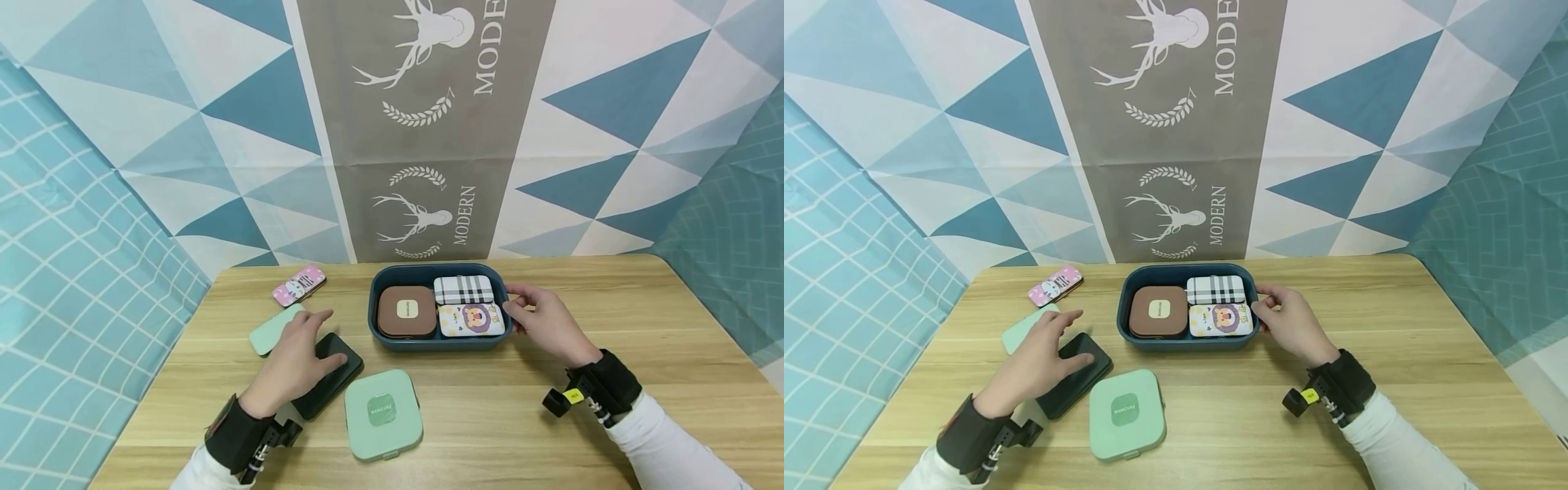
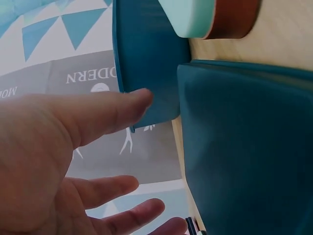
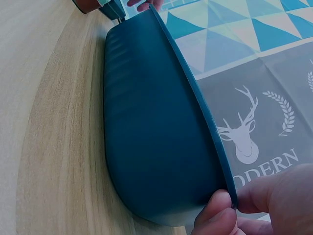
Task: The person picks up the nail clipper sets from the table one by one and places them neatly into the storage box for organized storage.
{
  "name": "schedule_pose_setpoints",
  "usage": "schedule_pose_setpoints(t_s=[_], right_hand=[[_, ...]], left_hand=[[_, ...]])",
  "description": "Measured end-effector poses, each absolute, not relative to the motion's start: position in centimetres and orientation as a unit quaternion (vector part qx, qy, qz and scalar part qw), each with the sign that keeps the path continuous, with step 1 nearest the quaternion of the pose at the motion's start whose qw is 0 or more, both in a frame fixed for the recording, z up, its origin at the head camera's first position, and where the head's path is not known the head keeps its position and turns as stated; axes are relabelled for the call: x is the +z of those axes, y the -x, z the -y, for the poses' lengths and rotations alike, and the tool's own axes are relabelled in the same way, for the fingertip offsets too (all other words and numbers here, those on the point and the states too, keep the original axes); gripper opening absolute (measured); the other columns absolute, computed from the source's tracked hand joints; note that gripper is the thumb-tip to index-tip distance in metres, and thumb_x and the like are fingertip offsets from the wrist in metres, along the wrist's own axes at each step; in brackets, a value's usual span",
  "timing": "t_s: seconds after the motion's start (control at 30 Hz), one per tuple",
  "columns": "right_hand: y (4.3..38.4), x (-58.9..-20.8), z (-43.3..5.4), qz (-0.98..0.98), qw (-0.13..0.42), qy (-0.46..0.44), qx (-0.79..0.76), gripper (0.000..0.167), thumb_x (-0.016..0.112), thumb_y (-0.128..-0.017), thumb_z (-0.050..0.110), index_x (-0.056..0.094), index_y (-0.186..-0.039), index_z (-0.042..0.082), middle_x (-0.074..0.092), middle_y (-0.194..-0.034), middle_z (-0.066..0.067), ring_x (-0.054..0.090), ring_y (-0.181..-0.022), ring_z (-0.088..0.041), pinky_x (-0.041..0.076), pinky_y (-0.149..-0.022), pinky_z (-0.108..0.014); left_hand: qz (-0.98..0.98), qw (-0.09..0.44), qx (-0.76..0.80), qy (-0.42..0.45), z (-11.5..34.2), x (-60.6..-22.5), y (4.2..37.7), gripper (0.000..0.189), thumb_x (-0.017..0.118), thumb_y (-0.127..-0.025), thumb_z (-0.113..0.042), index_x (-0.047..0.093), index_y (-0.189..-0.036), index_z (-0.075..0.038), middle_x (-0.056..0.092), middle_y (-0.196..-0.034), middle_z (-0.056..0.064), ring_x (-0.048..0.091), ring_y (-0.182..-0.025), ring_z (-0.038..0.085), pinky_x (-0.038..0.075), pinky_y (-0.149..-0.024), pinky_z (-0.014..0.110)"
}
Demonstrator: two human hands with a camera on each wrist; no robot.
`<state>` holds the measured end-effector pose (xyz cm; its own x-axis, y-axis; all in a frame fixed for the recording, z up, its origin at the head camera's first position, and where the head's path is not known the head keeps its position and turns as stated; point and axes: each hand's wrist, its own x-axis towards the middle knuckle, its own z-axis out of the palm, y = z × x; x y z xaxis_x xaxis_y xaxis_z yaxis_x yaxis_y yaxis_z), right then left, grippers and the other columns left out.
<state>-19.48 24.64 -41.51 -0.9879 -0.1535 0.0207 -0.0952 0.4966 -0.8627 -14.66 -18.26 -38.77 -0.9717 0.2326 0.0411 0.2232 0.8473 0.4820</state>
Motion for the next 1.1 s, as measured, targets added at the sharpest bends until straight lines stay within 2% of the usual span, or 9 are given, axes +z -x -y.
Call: schedule_pose_setpoints(t_s=[0.23,0.63,0.83,1.1], right_hand=[[19.44,-41.47,-24.63,-0.861,0.029,0.072,-0.503,0.048,0.057,-0.110,0.011,0.048,-0.153,-0.008,0.059,-0.097,-0.015,0.063,-0.073,-0.029,0.055,-0.062,-0.034],[19.54,-41.68,-24.76,-0.864,0.029,0.069,-0.497,0.047,0.057,-0.109,0.009,0.049,-0.152,-0.008,0.059,-0.095,-0.016,0.063,-0.073,-0.029,0.056,-0.062,-0.034],[19.62,-41.71,-24.77,-0.863,0.028,0.070,-0.499,0.047,0.057,-0.109,0.010,0.049,-0.152,-0.008,0.060,-0.096,-0.016,0.063,-0.073,-0.028,0.056,-0.062,-0.034],[19.48,-41.48,-24.60,-0.858,0.024,0.077,-0.508,0.049,0.058,-0.109,0.011,0.047,-0.153,-0.009,0.061,-0.097,-0.016,0.061,-0.072,-0.025,0.054,-0.060,-0.033]], left_hand=[[-0.967,0.016,0.228,-0.116,18.62,-39.12,14.15,0.082,0.088,-0.089,-0.029,0.050,-0.155,0.001,0.053,-0.138,0.023,0.052,-0.123,0.043,0.050,-0.094,0.053],[-0.970,0.054,0.210,-0.109,18.91,-39.53,14.04,0.085,0.089,-0.087,-0.036,0.051,-0.153,0.001,0.051,-0.144,0.026,0.049,-0.130,0.048,0.049,-0.100,0.060],[-0.974,0.079,0.184,-0.111,18.86,-39.59,14.10,0.090,0.091,-0.084,-0.041,0.052,-0.153,0.001,0.049,-0.149,0.027,0.050,-0.134,0.046,0.049,-0.102,0.060],[-0.975,0.082,0.168,-0.116,18.83,-39.64,14.06,0.095,0.093,-0.080,-0.044,0.052,-0.152,0.002,0.053,-0.146,0.026,0.055,-0.129,0.040,0.051,-0.101,0.056]])
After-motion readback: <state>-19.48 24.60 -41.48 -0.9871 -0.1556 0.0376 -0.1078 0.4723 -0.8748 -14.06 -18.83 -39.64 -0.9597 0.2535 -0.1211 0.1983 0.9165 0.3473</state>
